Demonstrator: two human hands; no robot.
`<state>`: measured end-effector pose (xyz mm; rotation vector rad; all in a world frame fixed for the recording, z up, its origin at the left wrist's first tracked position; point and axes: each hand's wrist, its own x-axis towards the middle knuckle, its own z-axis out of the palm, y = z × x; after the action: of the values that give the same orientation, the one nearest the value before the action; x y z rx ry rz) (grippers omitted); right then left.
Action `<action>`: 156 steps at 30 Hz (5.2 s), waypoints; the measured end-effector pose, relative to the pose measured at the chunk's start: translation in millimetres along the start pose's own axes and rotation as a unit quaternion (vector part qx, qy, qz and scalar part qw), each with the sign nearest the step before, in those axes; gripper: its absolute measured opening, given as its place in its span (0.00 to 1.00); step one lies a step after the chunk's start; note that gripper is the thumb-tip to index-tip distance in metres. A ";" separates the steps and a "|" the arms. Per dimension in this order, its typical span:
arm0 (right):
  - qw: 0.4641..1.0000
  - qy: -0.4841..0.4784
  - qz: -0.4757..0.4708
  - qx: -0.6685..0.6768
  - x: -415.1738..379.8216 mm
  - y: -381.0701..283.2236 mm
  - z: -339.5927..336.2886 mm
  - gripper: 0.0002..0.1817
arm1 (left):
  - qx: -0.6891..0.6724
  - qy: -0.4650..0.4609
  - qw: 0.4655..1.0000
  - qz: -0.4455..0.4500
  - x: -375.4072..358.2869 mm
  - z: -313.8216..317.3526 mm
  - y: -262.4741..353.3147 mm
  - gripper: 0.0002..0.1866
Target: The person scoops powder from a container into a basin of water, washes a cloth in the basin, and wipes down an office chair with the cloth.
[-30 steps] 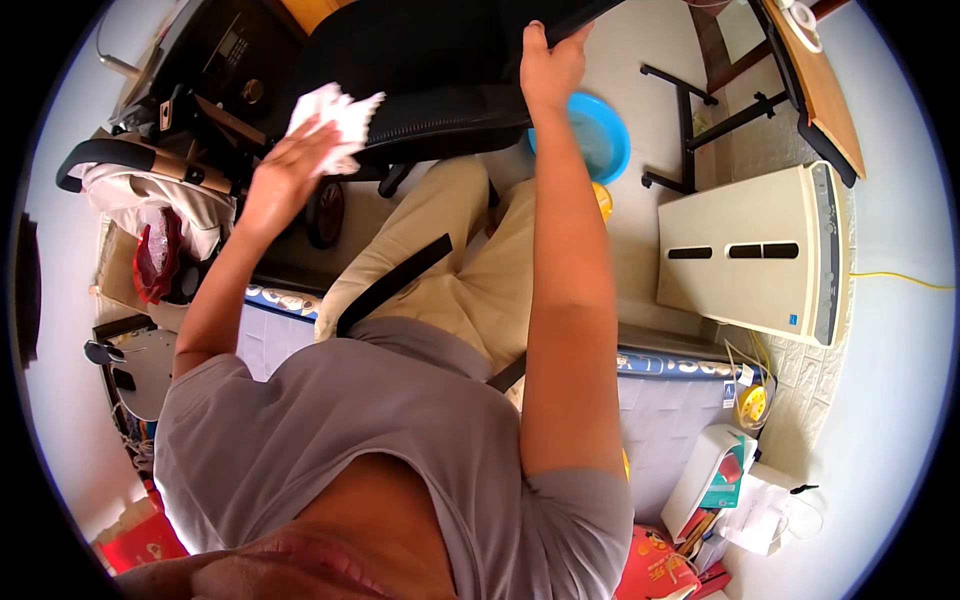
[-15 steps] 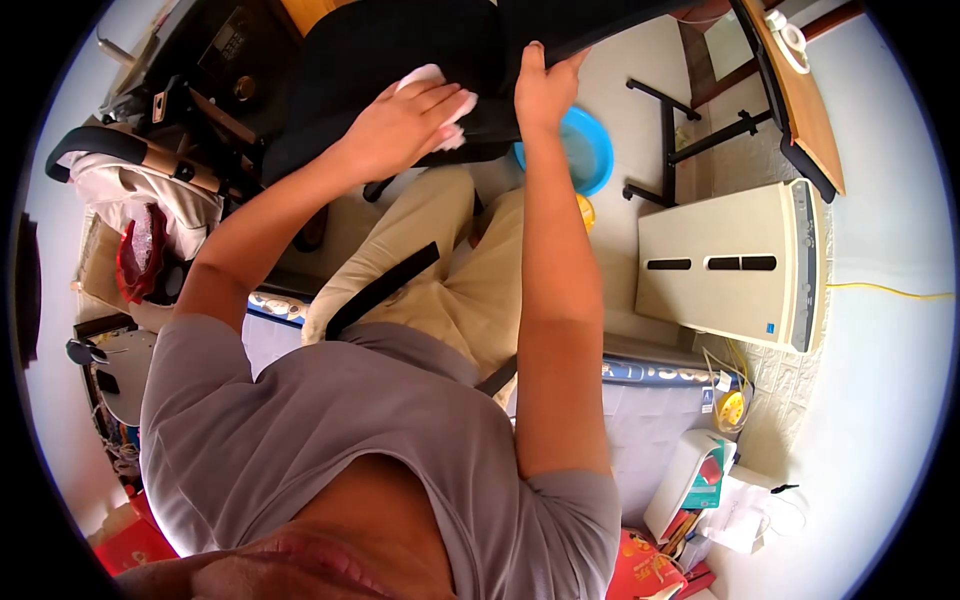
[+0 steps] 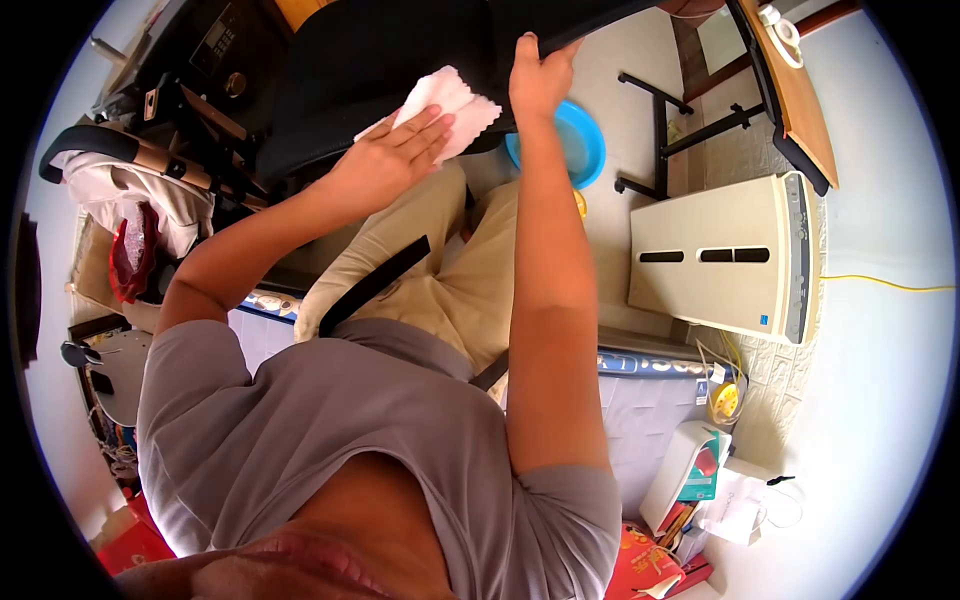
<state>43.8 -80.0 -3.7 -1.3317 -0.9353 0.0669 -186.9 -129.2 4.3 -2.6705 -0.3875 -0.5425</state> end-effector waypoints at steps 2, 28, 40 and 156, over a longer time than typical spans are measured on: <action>1.000 0.009 0.002 -0.001 -1.8 0.4 1.3 0.39 | -0.031 0.017 0.999 -0.001 0.8 4.2 -4.8 0.22; 0.998 0.013 0.026 0.049 -8.3 -12.2 7.2 0.21 | -0.709 0.080 0.603 -0.356 206.9 150.9 -102.7 0.28; 1.000 0.000 0.031 -0.003 -15.8 -10.8 5.7 0.20 | -0.767 -0.043 0.631 -0.106 148.8 65.7 -85.8 0.32; 0.926 0.115 -0.185 0.308 70.8 -163.0 -6.4 0.26 | -0.793 0.113 0.570 -0.185 157.9 55.0 -126.7 0.18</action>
<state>19.4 -94.5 171.9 -0.5554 -0.8539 -0.0808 -72.3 36.1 63.9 -3.9884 -0.4883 -2.2310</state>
